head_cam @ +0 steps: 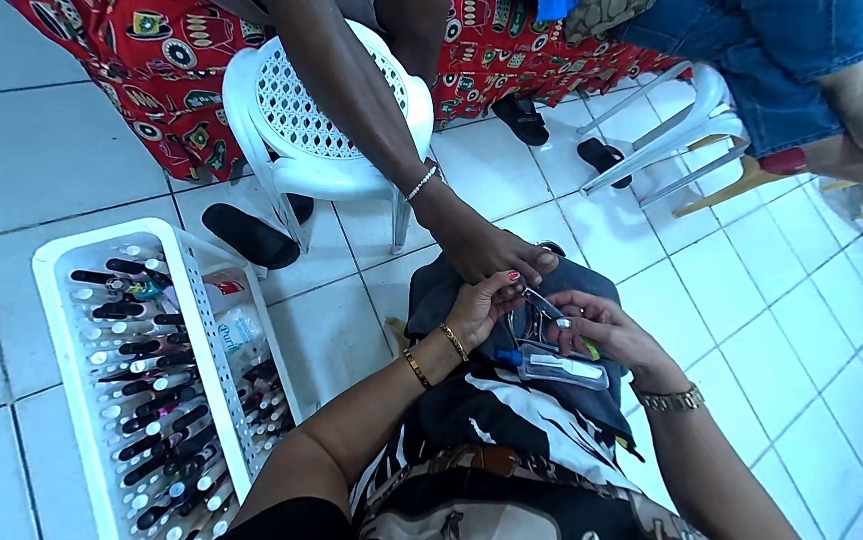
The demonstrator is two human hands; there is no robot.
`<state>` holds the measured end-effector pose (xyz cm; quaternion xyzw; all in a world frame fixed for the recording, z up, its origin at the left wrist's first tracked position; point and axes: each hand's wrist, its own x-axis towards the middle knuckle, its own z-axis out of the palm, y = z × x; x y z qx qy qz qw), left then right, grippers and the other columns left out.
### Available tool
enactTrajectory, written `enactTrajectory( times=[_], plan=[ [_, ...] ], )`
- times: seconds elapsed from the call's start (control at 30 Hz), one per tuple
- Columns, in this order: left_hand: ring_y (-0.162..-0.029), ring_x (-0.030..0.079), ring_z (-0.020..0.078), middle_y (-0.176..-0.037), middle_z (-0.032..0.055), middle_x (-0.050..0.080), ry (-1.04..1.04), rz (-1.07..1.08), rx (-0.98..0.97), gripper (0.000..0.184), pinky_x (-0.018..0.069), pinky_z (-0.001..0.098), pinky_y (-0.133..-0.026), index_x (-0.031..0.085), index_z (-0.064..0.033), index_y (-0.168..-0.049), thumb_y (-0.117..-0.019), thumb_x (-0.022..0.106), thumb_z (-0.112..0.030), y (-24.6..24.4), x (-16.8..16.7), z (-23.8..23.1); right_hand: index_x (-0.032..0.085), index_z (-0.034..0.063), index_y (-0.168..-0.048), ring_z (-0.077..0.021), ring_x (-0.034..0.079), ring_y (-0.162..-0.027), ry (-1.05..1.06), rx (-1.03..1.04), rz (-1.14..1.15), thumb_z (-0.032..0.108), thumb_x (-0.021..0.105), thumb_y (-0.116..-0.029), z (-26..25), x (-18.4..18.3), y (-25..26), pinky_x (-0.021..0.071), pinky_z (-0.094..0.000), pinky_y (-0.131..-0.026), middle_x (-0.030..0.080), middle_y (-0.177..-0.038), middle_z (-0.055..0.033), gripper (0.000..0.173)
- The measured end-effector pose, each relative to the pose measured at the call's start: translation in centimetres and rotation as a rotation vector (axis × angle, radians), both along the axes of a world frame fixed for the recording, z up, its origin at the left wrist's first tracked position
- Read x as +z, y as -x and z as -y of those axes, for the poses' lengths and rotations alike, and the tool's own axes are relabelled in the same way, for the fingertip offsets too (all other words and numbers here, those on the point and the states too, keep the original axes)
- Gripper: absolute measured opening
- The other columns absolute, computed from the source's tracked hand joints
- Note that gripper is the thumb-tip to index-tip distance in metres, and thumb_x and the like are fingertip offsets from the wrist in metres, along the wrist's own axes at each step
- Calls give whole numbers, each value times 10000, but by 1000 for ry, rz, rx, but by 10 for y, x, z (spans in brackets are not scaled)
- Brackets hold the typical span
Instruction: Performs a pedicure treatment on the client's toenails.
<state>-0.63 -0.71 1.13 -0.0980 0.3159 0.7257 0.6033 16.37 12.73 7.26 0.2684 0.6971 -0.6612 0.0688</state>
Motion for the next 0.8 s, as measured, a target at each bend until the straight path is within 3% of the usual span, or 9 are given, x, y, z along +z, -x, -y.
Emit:
enactTrajectory(
  times=[0.27,0.63,0.8],
  plan=[
    [-733,679,128,-800,34,673,-5,-13,-1,99,593,272,-765,648,-71,-919,-1005,601,-78,-1,0,0,548,73,-1288,19,566,-511,-119,-96,-9,189,633,-923,28,-4,1,434,-130,-447,706,-784,77,392],
    [-727,671,125,-788,25,656,-1,-12,10,86,592,276,-780,630,-76,-922,-1002,604,-64,-1,1,-1,585,79,-1238,10,605,-517,-48,-114,-45,174,537,-973,26,6,6,467,-132,-459,738,-777,62,285],
    [-726,678,133,-786,34,658,3,-9,6,101,596,280,-782,620,-66,-918,-1013,584,-61,0,3,0,574,78,-1268,5,603,-513,-26,-106,-60,127,488,-983,27,3,2,486,-139,-471,730,-774,69,302]
  ],
)
